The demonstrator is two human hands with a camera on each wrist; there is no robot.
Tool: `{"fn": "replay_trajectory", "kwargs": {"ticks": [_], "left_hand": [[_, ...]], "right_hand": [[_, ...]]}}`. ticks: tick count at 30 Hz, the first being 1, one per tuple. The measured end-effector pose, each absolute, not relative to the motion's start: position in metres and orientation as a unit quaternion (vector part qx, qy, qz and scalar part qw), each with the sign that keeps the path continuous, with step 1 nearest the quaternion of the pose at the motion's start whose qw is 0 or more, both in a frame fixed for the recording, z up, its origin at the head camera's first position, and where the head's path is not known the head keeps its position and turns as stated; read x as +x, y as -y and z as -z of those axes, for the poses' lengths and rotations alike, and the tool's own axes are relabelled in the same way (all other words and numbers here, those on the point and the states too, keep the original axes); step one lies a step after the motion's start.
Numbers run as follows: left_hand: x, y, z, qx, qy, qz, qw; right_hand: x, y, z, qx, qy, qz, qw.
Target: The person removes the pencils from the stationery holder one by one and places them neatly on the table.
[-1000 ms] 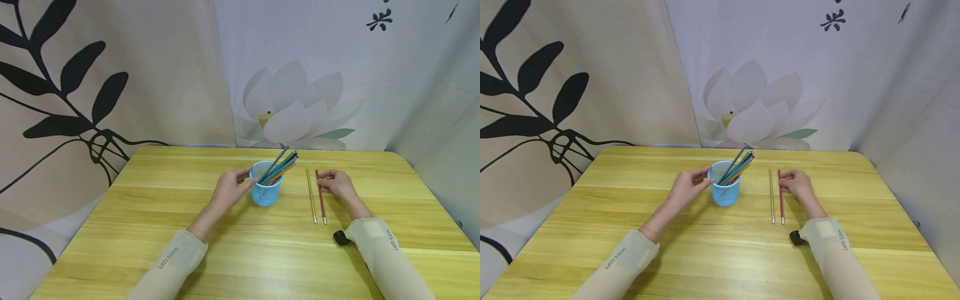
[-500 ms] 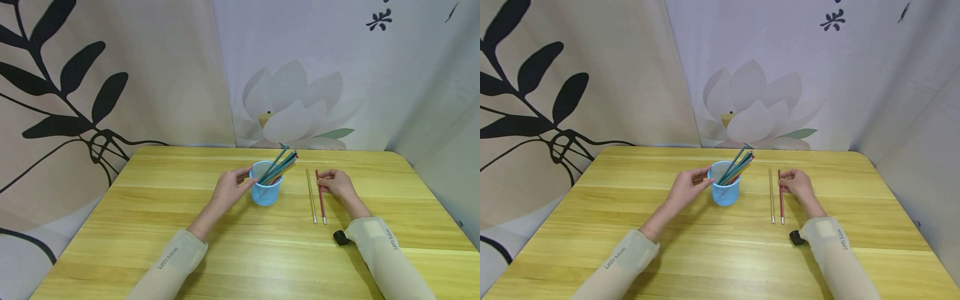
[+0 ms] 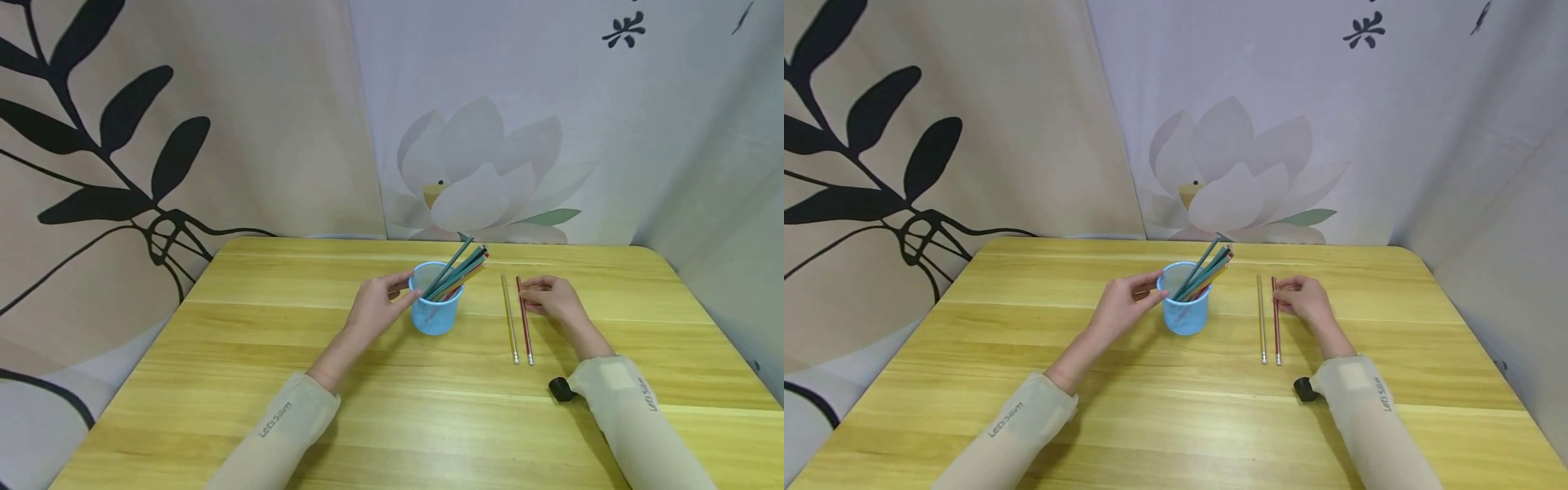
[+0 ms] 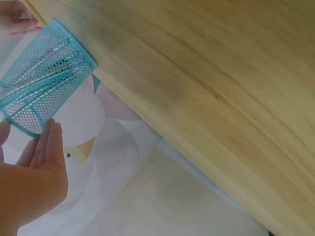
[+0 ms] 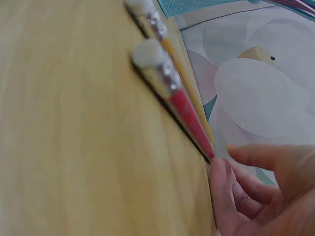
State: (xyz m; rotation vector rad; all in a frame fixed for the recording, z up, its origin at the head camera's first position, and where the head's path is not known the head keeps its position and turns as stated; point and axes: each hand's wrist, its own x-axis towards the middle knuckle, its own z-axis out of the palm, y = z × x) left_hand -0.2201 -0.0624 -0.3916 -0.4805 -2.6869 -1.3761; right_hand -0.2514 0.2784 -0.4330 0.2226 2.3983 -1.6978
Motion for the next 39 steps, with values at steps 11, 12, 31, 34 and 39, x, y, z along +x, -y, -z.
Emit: {"fn": "replay_trajectory", "kwargs": {"ticks": [11,12,31,34,39], "left_hand": [[-0.220,0.062,0.391,-0.160,0.878,0.449,0.044],[-0.220,0.062,0.391,-0.159,0.878,0.449,0.044],[-0.220,0.063,0.392,-0.160,0.875,0.456,0.043],[-0.220,0.063,0.392,-0.162,0.875,0.454,0.044],[-0.220,0.063,0.392,-0.164,0.876,0.451,0.046]], "right_hand": [[-0.243,-0.277,0.427,0.066,-0.811,0.576,0.081],[-0.242,-0.276,0.426,0.066,-0.813,0.574,0.080],[-0.231,-0.265,0.415,0.041,-0.827,0.557,0.062],[-0.228,-0.262,0.412,0.035,-0.830,0.555,0.054],[-0.226,-0.258,0.410,0.025,-0.833,0.551,0.048]]}}
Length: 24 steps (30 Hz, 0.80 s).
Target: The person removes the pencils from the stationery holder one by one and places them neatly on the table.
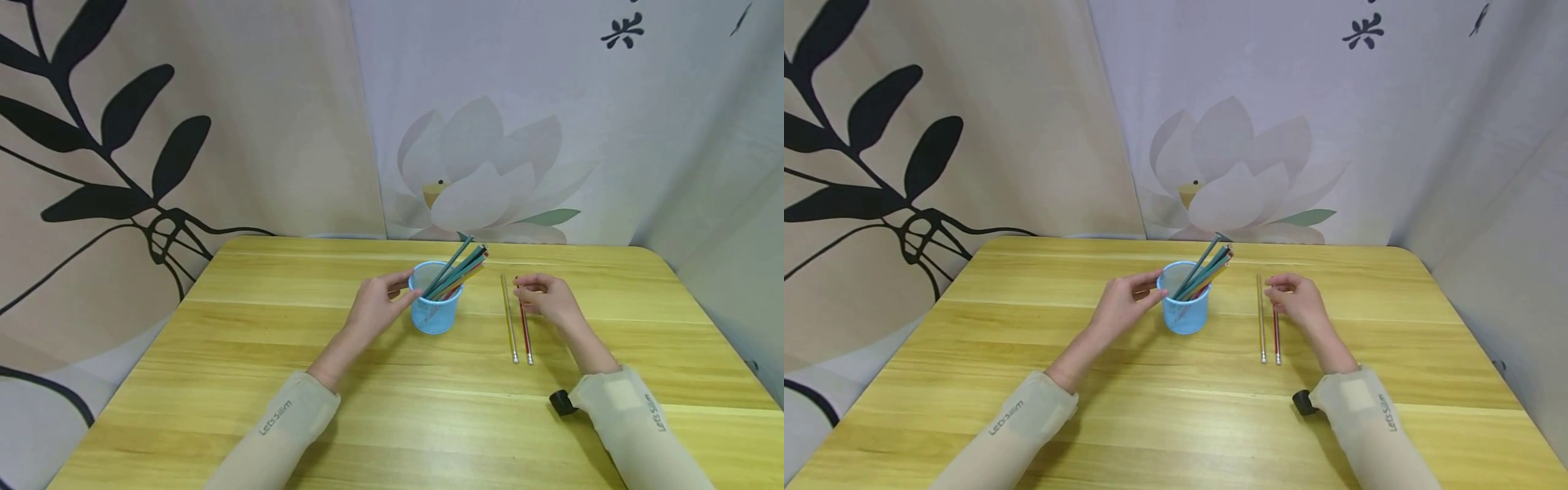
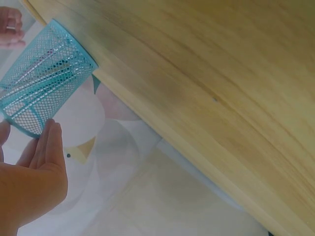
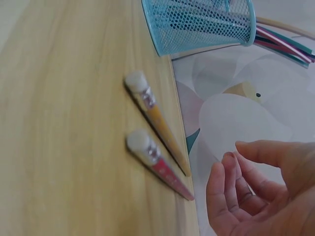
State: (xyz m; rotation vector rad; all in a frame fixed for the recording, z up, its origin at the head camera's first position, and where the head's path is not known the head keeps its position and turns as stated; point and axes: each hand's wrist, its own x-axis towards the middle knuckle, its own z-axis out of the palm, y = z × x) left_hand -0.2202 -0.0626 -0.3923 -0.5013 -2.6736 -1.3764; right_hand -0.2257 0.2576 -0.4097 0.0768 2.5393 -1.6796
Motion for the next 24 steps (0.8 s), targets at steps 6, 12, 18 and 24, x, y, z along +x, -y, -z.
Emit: {"fn": "replay_trajectory", "kwargs": {"ticks": [6,12,18,24], "left_hand": [[-0.220,0.063,0.392,-0.165,0.876,0.451,0.048],[-0.220,0.062,0.392,-0.162,0.877,0.451,0.046],[-0.219,0.063,0.393,-0.163,0.877,0.450,0.047],[-0.220,0.063,0.393,-0.166,0.878,0.447,0.051]], "right_hand": [[-0.223,-0.252,0.407,0.021,-0.841,0.539,0.053],[-0.221,-0.247,0.406,0.012,-0.844,0.533,0.050],[-0.218,-0.244,0.405,0.002,-0.852,0.521,0.039],[-0.216,-0.239,0.403,-0.008,-0.851,0.525,0.035]]}}
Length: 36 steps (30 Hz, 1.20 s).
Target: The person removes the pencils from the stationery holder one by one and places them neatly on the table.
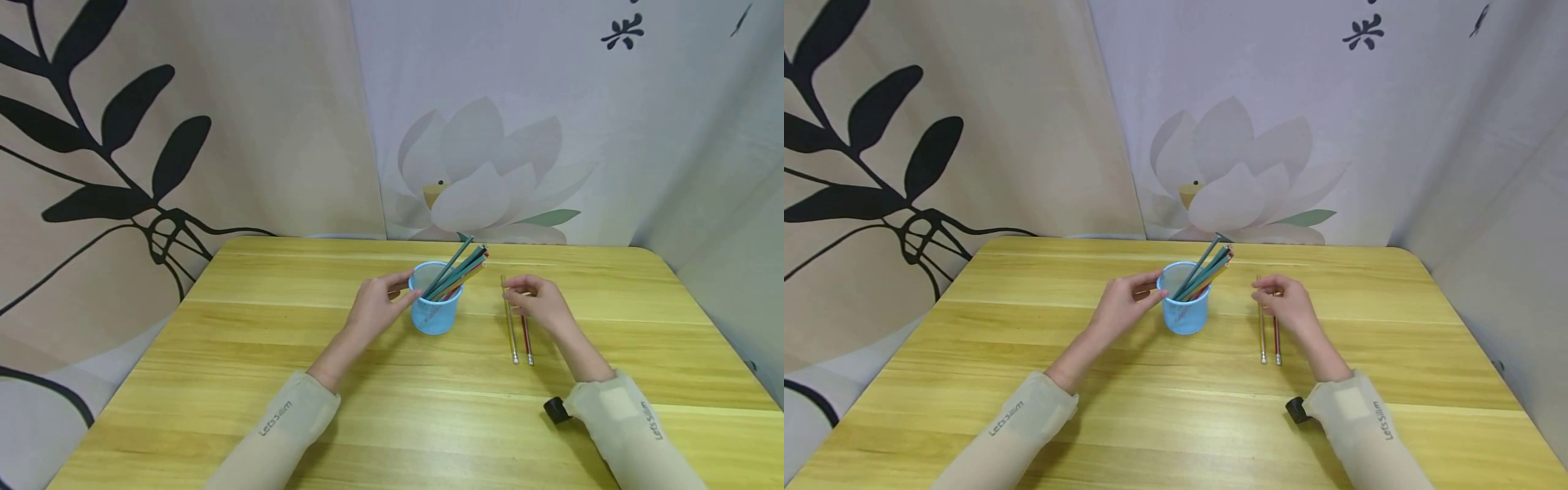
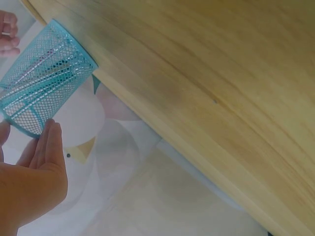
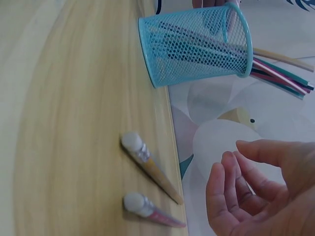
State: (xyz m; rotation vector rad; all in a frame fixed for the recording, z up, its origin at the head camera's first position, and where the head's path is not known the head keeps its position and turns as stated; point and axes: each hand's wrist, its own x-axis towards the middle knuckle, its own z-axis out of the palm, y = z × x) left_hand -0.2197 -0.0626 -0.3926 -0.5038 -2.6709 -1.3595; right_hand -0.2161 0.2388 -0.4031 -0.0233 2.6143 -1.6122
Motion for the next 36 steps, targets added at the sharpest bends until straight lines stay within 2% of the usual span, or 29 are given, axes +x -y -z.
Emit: {"fn": "replay_trajectory", "kwargs": {"ticks": [36], "left_hand": [[-0.219,0.062,0.390,-0.163,0.872,0.459,0.046]], "right_hand": [[-0.201,-0.206,0.380,-0.064,-0.834,0.546,0.034]]}}
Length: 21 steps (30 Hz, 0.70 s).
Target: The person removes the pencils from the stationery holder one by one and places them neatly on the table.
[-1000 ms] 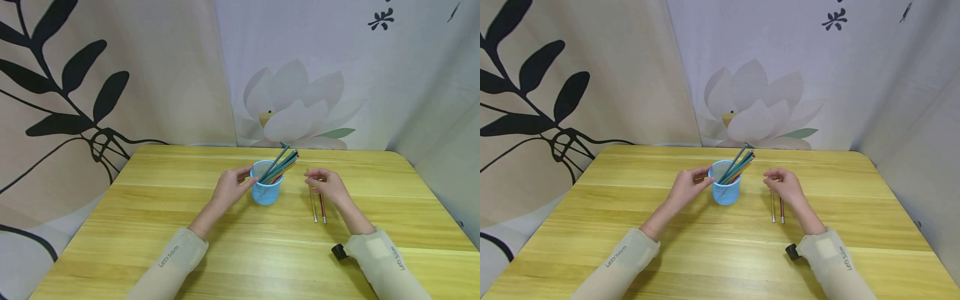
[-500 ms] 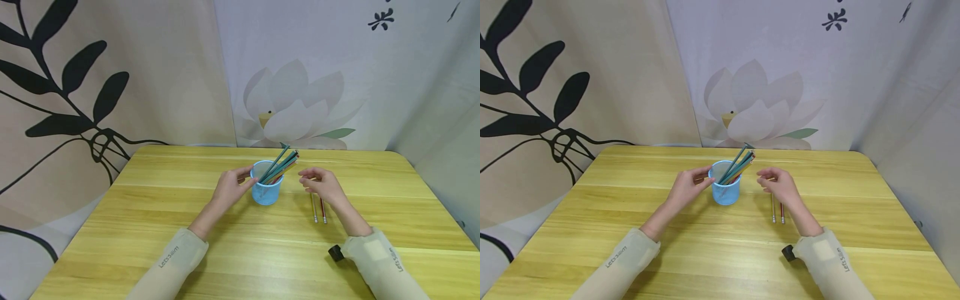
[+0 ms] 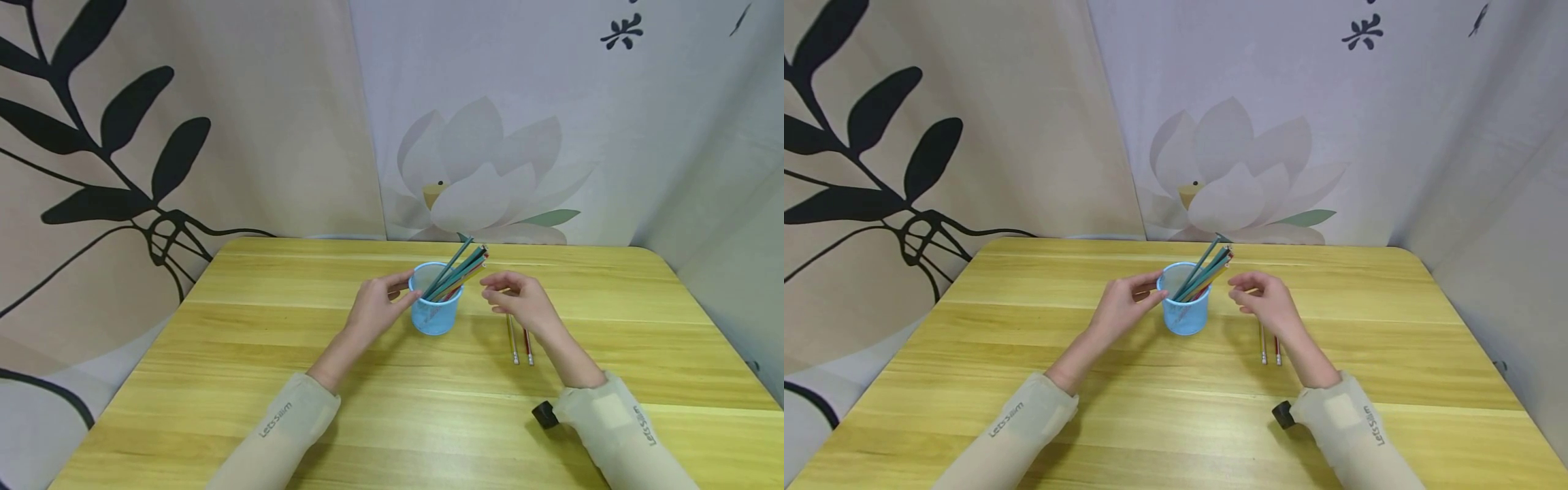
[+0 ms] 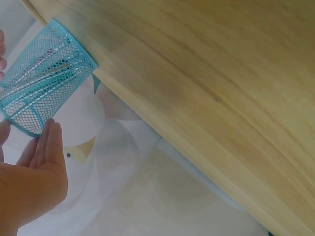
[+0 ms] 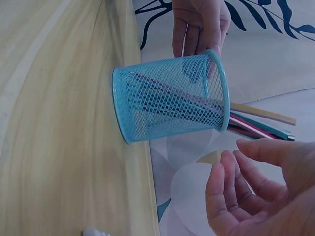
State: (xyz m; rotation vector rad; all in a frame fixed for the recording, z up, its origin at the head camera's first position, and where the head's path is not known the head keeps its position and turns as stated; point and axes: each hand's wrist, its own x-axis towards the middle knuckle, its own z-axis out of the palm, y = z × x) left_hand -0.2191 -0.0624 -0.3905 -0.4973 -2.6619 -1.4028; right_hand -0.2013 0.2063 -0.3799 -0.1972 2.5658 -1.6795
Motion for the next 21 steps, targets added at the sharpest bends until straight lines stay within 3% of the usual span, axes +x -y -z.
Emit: {"fn": "replay_trajectory", "kwargs": {"ticks": [21], "left_hand": [[-0.219,0.062,0.390,-0.159,0.873,0.458,0.047]], "right_hand": [[-0.199,-0.192,0.369,-0.083,-0.825,0.559,0.032]]}}
